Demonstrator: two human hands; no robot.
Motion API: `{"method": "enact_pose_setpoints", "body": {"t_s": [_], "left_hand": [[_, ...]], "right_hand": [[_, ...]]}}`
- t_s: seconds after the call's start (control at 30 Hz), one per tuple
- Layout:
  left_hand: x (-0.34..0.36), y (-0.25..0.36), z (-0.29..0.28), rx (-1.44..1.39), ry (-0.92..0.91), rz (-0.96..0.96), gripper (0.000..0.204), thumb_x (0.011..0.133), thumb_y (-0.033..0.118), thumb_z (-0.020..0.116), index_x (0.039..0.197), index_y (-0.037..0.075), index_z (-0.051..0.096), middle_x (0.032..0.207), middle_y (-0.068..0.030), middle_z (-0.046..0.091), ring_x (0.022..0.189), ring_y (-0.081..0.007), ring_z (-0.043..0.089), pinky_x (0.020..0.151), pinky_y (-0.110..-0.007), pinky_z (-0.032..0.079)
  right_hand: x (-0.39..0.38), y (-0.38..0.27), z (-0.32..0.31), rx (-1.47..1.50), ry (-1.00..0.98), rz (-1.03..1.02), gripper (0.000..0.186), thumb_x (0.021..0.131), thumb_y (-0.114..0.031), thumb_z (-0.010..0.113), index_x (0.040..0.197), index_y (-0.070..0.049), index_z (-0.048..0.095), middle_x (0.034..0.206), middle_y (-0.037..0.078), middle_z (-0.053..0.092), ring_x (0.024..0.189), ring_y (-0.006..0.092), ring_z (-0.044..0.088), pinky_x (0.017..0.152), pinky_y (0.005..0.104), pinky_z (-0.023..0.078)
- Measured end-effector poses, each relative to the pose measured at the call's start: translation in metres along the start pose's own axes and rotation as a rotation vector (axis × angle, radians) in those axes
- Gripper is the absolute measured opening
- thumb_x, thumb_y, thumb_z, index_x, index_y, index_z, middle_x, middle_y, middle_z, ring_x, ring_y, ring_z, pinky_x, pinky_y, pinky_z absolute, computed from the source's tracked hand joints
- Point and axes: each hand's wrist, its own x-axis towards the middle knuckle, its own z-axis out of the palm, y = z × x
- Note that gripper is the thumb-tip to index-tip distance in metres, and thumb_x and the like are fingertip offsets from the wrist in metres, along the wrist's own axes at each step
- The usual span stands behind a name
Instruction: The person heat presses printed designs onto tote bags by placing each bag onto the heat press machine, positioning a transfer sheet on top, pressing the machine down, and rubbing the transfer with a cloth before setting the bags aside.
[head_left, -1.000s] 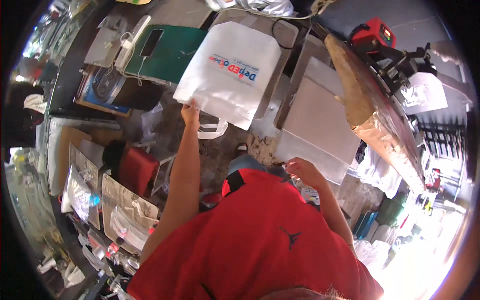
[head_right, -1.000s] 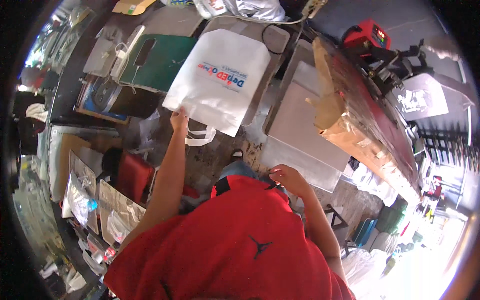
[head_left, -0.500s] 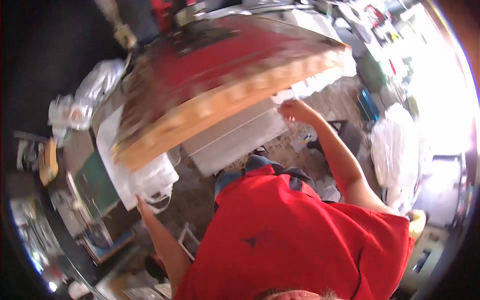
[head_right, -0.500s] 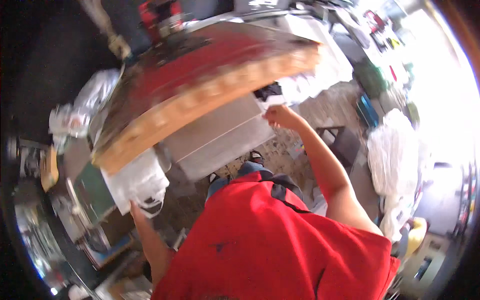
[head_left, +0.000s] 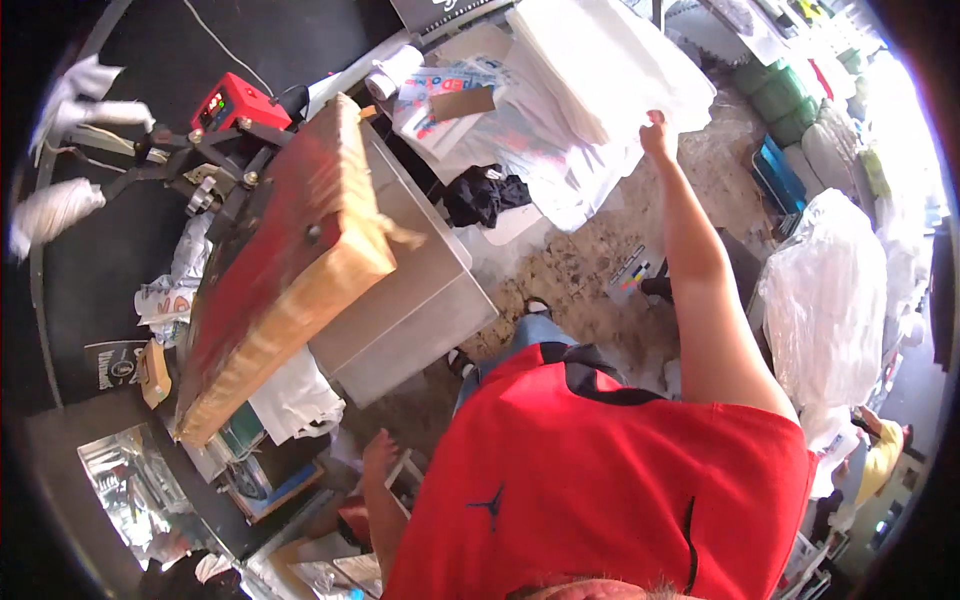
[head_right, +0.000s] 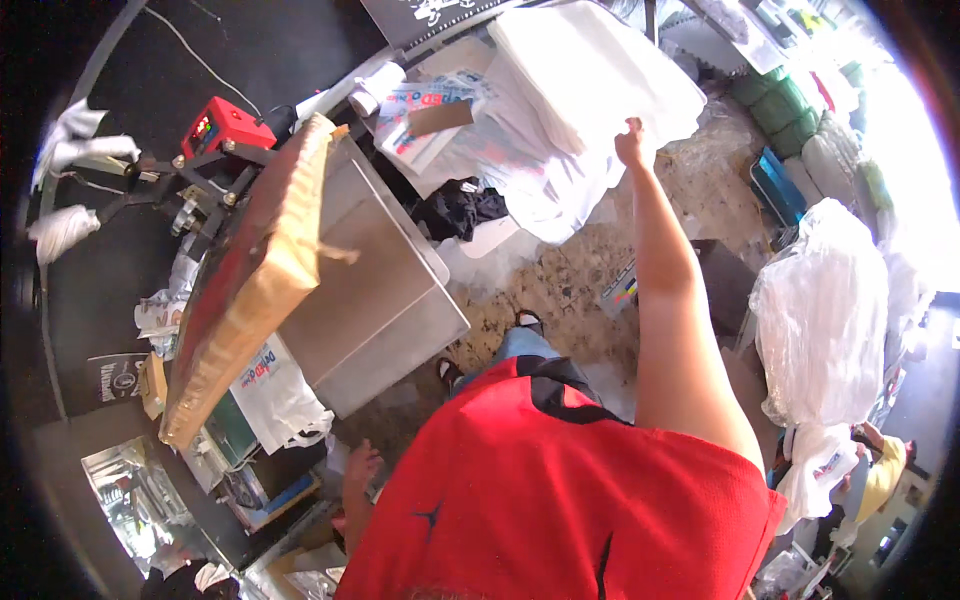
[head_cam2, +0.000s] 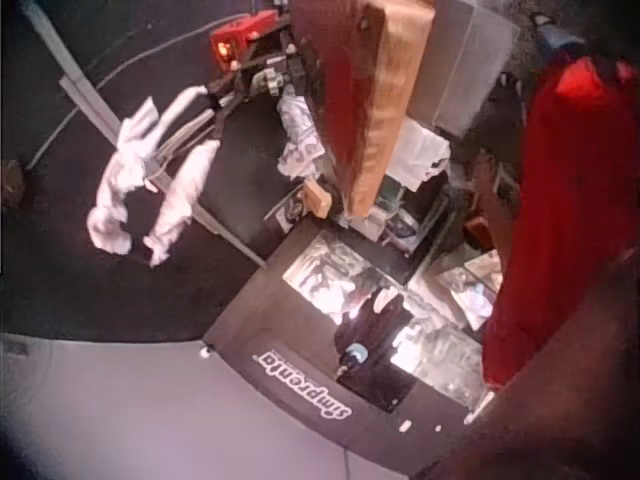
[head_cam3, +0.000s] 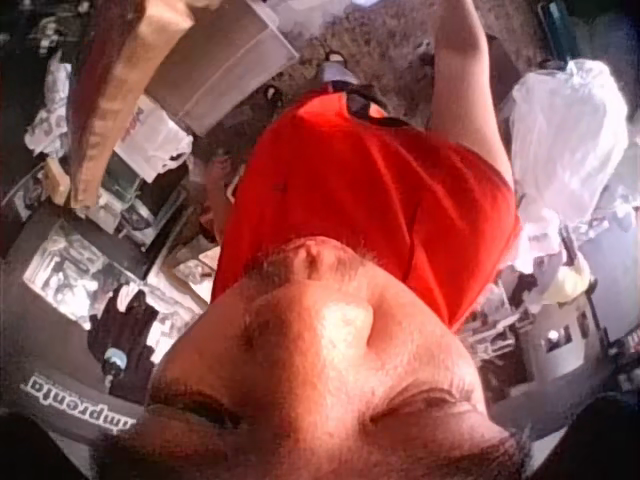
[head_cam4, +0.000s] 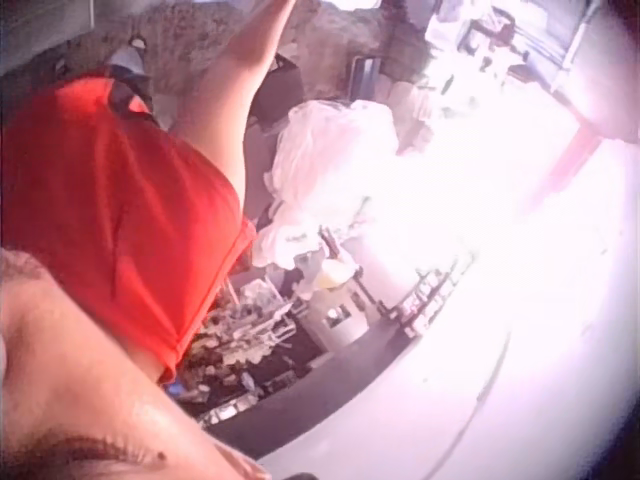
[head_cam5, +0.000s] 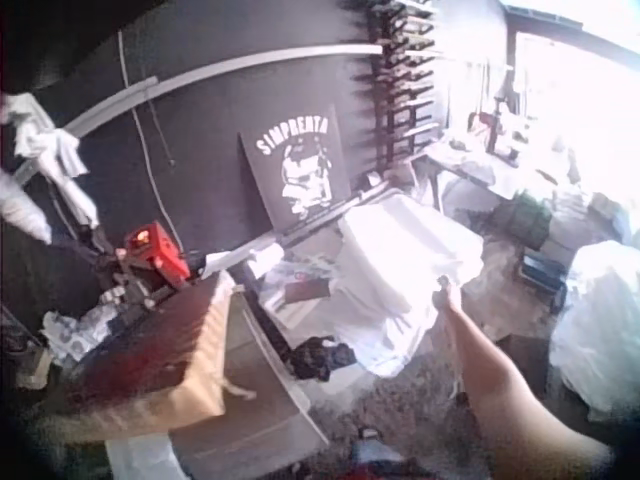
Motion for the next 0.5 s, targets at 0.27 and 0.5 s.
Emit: {"method": "enact_pose_setpoints", "body": {"t_s": [0.27, 0.5], "left_hand": [[-0.091, -0.009, 0.089, 0.141, -0.128, 0.083, 0.042, 0.091, 0.042, 0.066, 0.111, 0.006, 0.066, 0.09, 0.0013, 0.063, 0.077, -0.0093, 0.058, 0.067, -0.025, 0.047], [-0.079, 0.02, 0.114, 0.049, -0.143, 0.075, 0.042, 0.092, 0.041, 0.064, 0.118, 0.007, 0.063, 0.098, -0.001, 0.066, 0.082, -0.0117, 0.062, 0.072, -0.027, 0.048]], "right_hand": [[-0.009, -0.086, 0.015, -0.35, -0.492, -0.119, 0.043, 0.073, -0.021, 0.072, 0.115, -0.014, 0.067, 0.122, 0.015, 0.062, 0.119, 0.0325, 0.053, 0.104, 0.0444, 0.039], [-0.011, -0.108, 0.037, 0.012, -0.515, -0.299, 0.035, 0.075, -0.02, 0.075, 0.107, -0.007, 0.068, 0.112, 0.015, 0.066, 0.112, 0.0338, 0.059, 0.099, 0.0456, 0.044]]}}
